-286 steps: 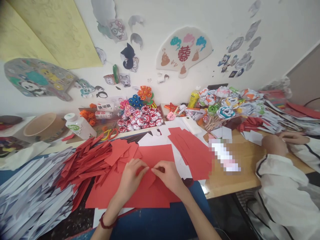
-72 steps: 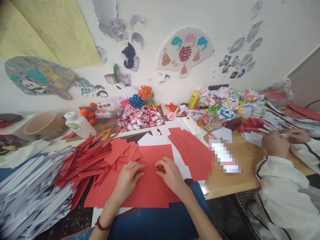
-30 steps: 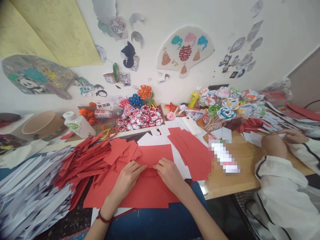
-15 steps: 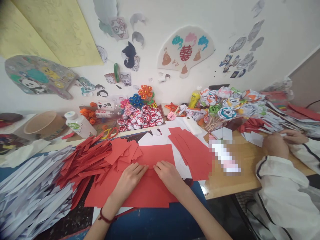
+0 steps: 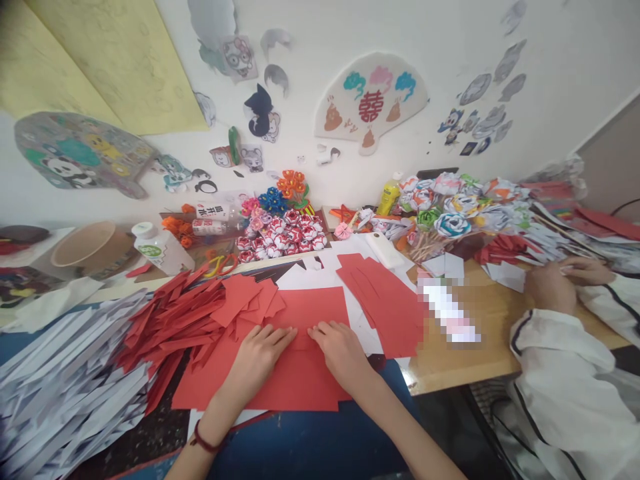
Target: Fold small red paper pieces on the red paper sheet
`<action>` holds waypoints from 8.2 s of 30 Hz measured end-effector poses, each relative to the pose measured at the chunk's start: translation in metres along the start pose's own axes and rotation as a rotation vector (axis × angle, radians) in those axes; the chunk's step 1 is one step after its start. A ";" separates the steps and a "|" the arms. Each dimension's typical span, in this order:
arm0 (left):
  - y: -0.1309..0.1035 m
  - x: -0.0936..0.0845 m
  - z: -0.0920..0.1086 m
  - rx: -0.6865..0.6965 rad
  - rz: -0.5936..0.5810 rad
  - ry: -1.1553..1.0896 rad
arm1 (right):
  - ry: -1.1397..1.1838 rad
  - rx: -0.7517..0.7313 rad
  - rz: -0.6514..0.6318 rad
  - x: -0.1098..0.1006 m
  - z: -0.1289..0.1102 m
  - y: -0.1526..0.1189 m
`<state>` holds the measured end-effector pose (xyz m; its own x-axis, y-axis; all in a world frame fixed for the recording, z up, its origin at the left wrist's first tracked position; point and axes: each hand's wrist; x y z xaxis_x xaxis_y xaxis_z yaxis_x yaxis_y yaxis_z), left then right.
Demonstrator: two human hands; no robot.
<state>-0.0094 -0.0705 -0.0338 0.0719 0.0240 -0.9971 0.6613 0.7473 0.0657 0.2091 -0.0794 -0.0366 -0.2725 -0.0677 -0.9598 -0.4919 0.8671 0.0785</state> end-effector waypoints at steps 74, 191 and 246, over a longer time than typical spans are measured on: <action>0.002 -0.004 0.026 -0.568 0.196 -0.378 | 0.462 0.392 0.156 0.003 -0.003 0.003; 0.025 -0.013 0.005 -0.269 -0.042 -0.362 | 0.352 0.213 0.126 0.005 -0.005 0.002; -0.008 -0.009 0.007 0.057 0.120 -0.235 | 0.198 -0.042 0.261 0.007 -0.015 -0.013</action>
<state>-0.0101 -0.0813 -0.0249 0.3192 -0.0498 -0.9464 0.6780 0.7097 0.1914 0.2017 -0.0988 -0.0403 -0.5469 0.0559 -0.8354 -0.4170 0.8470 0.3297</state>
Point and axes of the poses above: each hand's wrist, its own y-axis towards the middle knuckle, its own x-axis out of the palm, z = x × y, and after that the axes turned 6 degrees about -z, right-handed
